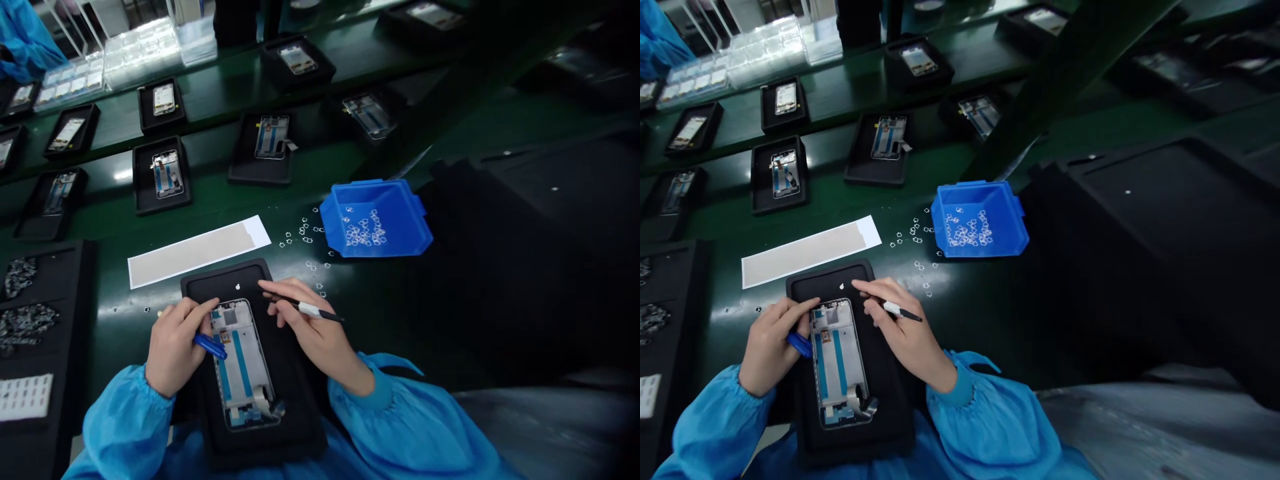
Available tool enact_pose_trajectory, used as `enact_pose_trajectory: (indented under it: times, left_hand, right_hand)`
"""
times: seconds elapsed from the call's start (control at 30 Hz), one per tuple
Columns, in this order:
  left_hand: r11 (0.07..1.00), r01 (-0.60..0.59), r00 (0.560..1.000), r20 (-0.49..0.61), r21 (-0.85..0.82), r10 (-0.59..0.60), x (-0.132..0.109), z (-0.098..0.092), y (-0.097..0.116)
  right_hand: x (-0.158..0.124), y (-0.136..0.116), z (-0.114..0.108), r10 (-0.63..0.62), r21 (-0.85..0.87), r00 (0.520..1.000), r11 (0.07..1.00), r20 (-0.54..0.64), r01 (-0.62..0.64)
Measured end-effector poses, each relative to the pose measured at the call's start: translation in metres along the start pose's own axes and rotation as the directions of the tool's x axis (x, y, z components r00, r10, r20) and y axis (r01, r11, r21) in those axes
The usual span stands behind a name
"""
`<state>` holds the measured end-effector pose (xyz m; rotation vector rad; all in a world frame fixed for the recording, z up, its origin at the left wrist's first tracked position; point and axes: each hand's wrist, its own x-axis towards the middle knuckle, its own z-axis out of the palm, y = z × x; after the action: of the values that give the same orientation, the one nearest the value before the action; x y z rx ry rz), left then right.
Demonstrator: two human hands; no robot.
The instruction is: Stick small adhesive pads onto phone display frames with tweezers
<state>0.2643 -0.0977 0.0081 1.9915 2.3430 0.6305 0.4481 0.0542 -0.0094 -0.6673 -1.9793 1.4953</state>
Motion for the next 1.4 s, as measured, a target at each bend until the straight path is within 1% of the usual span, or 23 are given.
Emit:
enact_pose_trajectory:
  times: [0.07, 0.17, 0.27, 0.37, 0.57, 0.77, 0.97, 1.1, 1.13, 1.17, 1.2, 1.23, 1.27, 1.3, 1.33, 1.37, 1.4]
  left_hand:
    - [0.999, -0.024, 1.000, -0.012, 0.024, 0.024, -0.006, 0.003, -0.001]
    - [0.997, -0.042, 0.998, -0.037, 0.062, 0.045, -0.009, 0.008, 0.000]
    - [0.995, -0.045, 0.997, -0.053, 0.091, 0.050, -0.008, 0.011, 0.001]
    - [0.994, -0.048, 0.997, -0.060, 0.101, 0.054, -0.007, 0.013, 0.002]
    - [0.993, -0.059, 0.995, -0.074, 0.099, 0.067, -0.006, 0.013, 0.003]
    - [0.995, -0.056, 0.996, -0.058, 0.087, 0.061, -0.008, 0.012, 0.003]
    - [0.993, -0.066, 0.994, -0.081, 0.098, 0.074, -0.005, 0.012, 0.004]
    - [0.992, -0.068, 0.993, -0.084, 0.111, 0.077, -0.008, 0.009, 0.005]
    - [0.993, -0.048, 0.994, -0.094, 0.110, 0.059, -0.012, 0.006, 0.006]
    - [0.995, -0.010, 0.994, -0.110, 0.102, 0.022, -0.018, 0.003, 0.006]
    - [0.996, 0.044, 0.991, -0.130, 0.083, -0.033, -0.026, -0.002, 0.006]
    - [0.992, 0.113, 0.984, -0.143, 0.052, -0.104, -0.036, -0.006, 0.007]
    - [0.982, 0.187, 0.972, -0.146, 0.011, -0.184, -0.047, -0.009, 0.009]
    - [0.966, 0.258, 0.956, -0.133, -0.034, -0.260, -0.059, -0.012, 0.011]
    - [0.945, 0.319, 0.940, -0.101, -0.076, -0.325, -0.072, -0.013, 0.014]
    - [0.924, 0.365, 0.926, -0.055, -0.112, -0.373, -0.084, -0.013, 0.019]
    - [0.906, 0.401, 0.914, -0.013, -0.139, -0.406, -0.095, -0.012, 0.024]
  right_hand:
    - [-0.001, 0.001, 0.003, 0.070, 0.019, 0.997, 0.997, 0.019, -0.070]
    - [0.001, 0.001, 0.013, 0.103, -0.012, 0.995, 0.995, -0.010, -0.103]
    - [0.005, -0.001, 0.020, 0.072, -0.100, 0.996, 0.992, -0.059, -0.078]
    - [0.006, -0.003, 0.023, 0.037, -0.159, 0.995, 0.986, -0.090, -0.051]
    - [0.006, -0.004, 0.024, -0.051, -0.249, 0.997, 0.968, -0.062, 0.034]
    - [0.005, -0.005, 0.024, -0.074, -0.306, 0.996, 0.950, -0.044, 0.057]
    - [0.005, -0.007, 0.031, -0.130, -0.353, 0.987, 0.932, -0.096, 0.088]
    - [0.006, -0.007, 0.032, -0.104, -0.330, 0.989, 0.942, -0.108, 0.063]
    - [0.006, -0.005, 0.031, -0.096, -0.298, 0.987, 0.953, -0.126, 0.055]
    - [0.004, -0.002, 0.029, -0.091, -0.255, 0.981, 0.966, -0.169, 0.046]
    - [0.001, 0.002, 0.027, -0.085, -0.202, 0.967, 0.979, -0.239, 0.036]
    - [-0.002, 0.007, 0.025, -0.073, -0.142, 0.943, 0.990, -0.326, 0.027]
    - [-0.007, 0.013, 0.023, -0.053, -0.077, 0.908, 0.997, -0.416, 0.023]
    - [-0.012, 0.018, 0.021, -0.021, -0.015, 0.875, 1.000, -0.484, 0.015]
    - [-0.018, 0.023, 0.021, 0.020, 0.040, 0.853, 0.999, -0.521, 0.002]
    - [-0.024, 0.027, 0.021, 0.066, 0.090, 0.846, 0.996, -0.529, -0.022]
    - [-0.031, 0.030, 0.022, 0.112, 0.129, 0.850, 0.990, -0.514, -0.052]
